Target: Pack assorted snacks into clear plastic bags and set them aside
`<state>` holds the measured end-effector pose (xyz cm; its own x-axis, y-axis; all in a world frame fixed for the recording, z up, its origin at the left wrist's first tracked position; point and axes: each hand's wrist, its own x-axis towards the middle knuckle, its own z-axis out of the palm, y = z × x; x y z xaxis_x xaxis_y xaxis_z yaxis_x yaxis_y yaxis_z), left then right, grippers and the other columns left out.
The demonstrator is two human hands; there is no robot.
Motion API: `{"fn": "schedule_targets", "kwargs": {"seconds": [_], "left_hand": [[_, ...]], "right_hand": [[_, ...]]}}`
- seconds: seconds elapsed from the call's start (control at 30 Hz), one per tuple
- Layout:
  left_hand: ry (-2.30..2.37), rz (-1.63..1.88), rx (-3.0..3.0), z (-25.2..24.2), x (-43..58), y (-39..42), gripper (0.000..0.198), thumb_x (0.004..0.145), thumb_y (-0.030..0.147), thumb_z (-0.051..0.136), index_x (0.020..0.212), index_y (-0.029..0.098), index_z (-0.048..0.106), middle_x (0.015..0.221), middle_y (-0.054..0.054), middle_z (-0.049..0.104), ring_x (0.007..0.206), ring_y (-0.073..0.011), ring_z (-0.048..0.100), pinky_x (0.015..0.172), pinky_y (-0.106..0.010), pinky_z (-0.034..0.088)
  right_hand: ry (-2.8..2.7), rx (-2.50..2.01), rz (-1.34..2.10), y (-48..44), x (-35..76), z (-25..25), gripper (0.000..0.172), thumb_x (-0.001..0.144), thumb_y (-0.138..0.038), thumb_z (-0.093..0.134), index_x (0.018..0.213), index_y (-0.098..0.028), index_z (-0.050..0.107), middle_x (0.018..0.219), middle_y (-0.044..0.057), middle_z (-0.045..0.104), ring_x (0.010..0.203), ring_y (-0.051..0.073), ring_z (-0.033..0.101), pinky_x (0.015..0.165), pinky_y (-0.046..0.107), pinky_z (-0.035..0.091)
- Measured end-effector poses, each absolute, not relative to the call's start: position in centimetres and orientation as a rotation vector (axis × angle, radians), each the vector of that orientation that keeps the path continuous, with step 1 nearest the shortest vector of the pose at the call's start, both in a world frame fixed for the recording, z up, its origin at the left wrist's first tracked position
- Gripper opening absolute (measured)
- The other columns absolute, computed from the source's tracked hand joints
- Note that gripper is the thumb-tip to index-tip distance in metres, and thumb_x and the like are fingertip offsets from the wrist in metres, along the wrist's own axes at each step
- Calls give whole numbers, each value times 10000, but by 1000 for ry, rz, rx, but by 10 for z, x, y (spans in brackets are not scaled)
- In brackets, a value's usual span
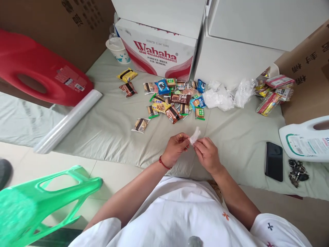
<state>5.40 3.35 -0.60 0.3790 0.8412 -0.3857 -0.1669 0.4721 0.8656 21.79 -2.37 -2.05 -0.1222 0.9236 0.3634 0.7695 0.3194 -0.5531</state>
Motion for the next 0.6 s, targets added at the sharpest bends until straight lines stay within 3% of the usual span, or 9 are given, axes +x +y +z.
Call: {"fn": "schedule_targets", "kwargs": {"seconds": [0.23, 0.37, 0.43, 0.6], "left_hand": [[1062, 802, 854, -7, 52, 37, 532, 791, 713, 673, 792, 182, 652, 713, -3, 618, 611, -116, 555, 491, -214, 398], [1060, 765, 961, -15, 49, 42, 435, 753, 589, 769, 713, 191, 599, 568, 55, 502, 490, -81, 415, 469, -216, 324], [1083, 805, 1034, -18, 47, 41, 377, 783, 540, 753, 726, 192, 620, 592, 47, 524, 512, -88, 432, 495, -223, 350], [1096, 950, 1298, -16, 43, 28, 193, 844, 408, 718, 846, 214, 714, 858, -29, 671, 758, -147, 615, 678, -249, 501]], "right_hand": [[-2006, -1489, 281, -21, 221, -27, 274, 1022, -178, 482, 1085, -246, 740, 941, 88, 681, 878, 226, 583, 773, 363, 510], [-2002, -1446, 445, -18, 221, -25, 271, 1022, -207, 493, 1081, -261, 751, 975, 90, 692, 907, 225, 603, 819, 379, 526], [-1836, -1432, 626, -17, 221, -22, 246, 1028, -261, 509, 1099, -263, 745, 1004, 80, 694, 934, 216, 628, 845, 372, 533], [-1316, -1487, 1034, -14, 214, -18, 255, 980, -461, 614, 1068, -252, 731, 921, 35, 699, 745, 164, 622, 608, 263, 504]]}}
